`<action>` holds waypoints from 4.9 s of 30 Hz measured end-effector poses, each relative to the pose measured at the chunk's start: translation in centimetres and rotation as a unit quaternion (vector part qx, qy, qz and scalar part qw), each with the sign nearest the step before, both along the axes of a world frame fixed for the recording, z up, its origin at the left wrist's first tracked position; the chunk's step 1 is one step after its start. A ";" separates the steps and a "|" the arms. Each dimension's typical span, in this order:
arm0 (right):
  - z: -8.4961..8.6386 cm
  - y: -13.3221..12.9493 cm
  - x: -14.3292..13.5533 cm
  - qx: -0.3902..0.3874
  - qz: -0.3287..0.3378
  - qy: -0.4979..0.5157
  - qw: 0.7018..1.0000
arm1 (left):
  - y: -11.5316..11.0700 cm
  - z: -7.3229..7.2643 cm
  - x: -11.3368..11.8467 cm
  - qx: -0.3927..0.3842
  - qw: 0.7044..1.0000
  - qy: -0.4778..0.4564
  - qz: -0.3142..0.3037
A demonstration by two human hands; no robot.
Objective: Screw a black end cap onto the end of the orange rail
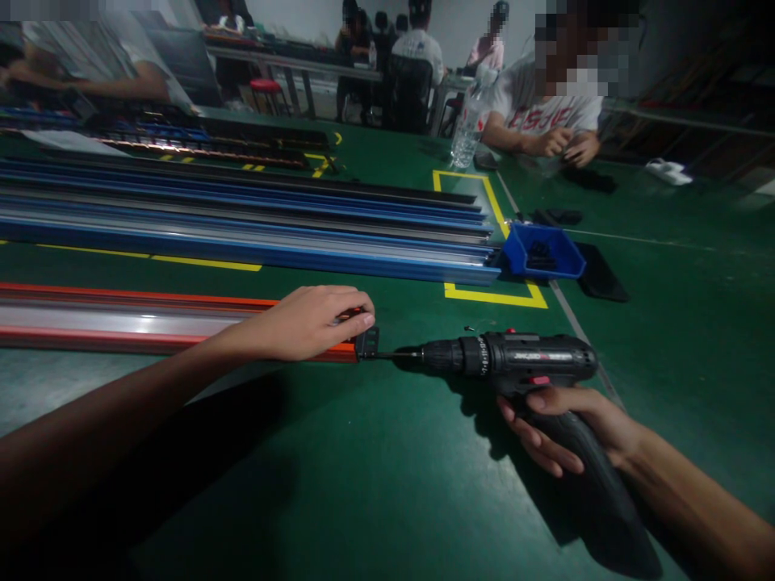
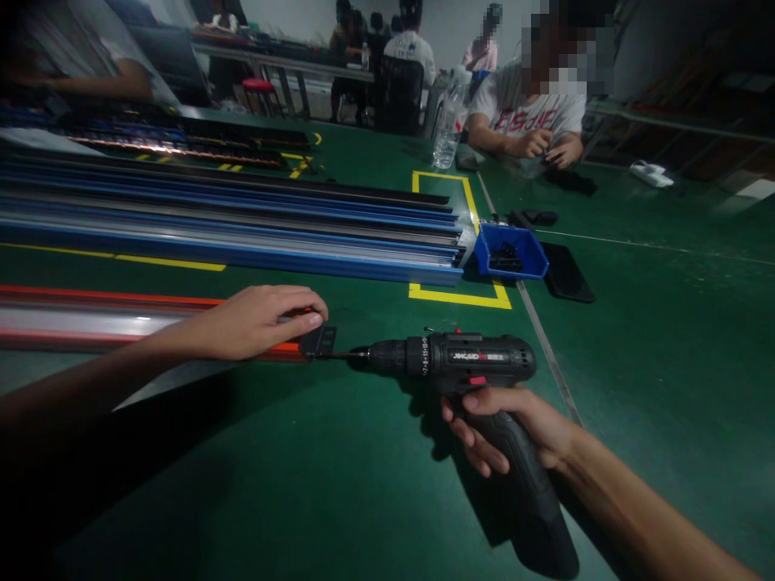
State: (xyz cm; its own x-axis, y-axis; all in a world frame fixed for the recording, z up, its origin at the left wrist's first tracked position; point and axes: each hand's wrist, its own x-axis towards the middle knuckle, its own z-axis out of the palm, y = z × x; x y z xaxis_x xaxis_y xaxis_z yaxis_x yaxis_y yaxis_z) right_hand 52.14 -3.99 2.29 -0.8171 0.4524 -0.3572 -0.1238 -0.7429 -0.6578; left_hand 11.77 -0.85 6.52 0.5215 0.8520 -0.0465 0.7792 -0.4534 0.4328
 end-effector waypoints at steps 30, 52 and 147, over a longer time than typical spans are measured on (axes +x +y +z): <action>0.4 0.0 -0.4 0.017 -0.006 -0.022 1.000 | 0.0 0.1 0.1 -0.003 1.000 0.007 0.004; 0.3 0.1 -0.2 0.016 0.014 0.004 1.000 | 0.1 -0.1 -0.1 0.000 1.000 0.008 0.001; 0.3 0.1 -0.3 0.013 0.001 -0.024 1.000 | 0.1 -0.2 -0.1 0.005 1.000 0.006 -0.007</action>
State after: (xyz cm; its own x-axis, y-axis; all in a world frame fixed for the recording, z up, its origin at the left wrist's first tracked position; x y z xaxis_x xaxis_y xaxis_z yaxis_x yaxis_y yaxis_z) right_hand 51.86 -3.85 2.57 -0.8004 0.4598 -0.3847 -0.0896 -0.7263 -0.6816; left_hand 11.63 -0.72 6.31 0.5328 0.8451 -0.0445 0.7776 -0.4682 0.4196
